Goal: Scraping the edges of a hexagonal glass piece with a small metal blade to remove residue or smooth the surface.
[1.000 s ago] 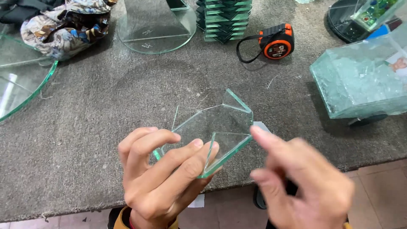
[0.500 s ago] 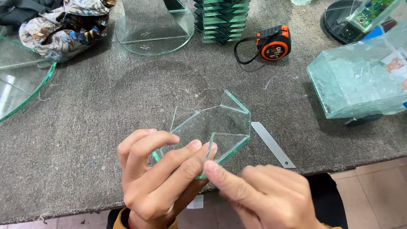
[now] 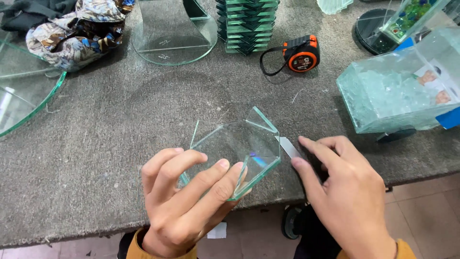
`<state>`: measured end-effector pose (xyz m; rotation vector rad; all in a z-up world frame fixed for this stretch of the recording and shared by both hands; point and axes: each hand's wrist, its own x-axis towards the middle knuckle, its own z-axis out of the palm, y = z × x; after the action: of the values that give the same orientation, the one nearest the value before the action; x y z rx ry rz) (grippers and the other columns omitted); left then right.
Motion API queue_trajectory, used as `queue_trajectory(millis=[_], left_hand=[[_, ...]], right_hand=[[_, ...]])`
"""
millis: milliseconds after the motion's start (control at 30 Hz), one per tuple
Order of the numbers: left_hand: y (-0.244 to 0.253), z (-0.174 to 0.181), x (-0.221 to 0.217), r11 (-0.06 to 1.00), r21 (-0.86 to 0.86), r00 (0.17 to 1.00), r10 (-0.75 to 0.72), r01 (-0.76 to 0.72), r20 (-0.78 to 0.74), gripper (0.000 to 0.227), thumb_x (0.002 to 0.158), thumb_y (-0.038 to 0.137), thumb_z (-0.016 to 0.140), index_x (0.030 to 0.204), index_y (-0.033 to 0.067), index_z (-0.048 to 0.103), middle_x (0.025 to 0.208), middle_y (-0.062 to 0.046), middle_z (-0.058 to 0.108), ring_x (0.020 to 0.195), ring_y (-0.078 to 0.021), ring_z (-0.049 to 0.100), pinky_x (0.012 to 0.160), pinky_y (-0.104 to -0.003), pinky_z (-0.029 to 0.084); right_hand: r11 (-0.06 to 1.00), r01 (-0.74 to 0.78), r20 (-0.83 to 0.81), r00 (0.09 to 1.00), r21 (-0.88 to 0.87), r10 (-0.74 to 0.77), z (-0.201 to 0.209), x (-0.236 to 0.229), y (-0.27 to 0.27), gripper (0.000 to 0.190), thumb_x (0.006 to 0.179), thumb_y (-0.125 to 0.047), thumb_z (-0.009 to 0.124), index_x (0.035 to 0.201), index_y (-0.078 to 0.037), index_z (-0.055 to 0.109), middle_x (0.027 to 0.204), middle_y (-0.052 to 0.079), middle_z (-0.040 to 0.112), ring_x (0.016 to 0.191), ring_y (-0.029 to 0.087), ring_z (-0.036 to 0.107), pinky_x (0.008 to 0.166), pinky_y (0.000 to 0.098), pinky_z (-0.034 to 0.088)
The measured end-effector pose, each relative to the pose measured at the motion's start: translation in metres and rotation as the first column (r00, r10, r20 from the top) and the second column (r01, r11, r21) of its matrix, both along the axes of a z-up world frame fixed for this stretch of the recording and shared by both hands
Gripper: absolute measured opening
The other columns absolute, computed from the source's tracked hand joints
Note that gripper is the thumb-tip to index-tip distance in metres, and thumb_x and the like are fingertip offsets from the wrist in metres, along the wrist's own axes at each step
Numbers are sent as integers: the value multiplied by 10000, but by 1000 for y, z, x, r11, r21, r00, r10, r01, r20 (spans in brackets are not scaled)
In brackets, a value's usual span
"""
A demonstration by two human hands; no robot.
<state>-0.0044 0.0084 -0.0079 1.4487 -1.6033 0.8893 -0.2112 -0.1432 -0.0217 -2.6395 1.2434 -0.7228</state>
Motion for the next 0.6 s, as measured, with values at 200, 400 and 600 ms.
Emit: queue_trajectory(millis=[200,400,600], left_hand=[[13,-11,-15,999,14,999,51,-51,13,398,1116,342,516,1008,193,869,1021,55,795,1000,-281,701,940,-457,498],[47,-66,-40,973,79,971,225,-219,-83,306,1127,343,569,1102,276,866,1172,105,838,1220,-241,632,1117,-396,353],[74,-101,-104,938,51,735,302,-343,-608,296,990,524,646,984,259,777,1173,22,629,1268,-269,549,1073,-354,531]], right_hand=[[997,-48,-42,998,56,50,15,8,5,198,915,-374,840,1076,-260,825,1047,-68,756,958,234,743,794,458,562],[974,45,-190,982,222,-2,32,10,-6,118,907,-365,813,1001,-309,855,1034,-96,791,865,221,742,776,462,533],[895,185,-347,937,406,-36,57,24,-11,103,903,-371,821,985,-315,849,1048,-134,800,952,127,735,942,389,516]])
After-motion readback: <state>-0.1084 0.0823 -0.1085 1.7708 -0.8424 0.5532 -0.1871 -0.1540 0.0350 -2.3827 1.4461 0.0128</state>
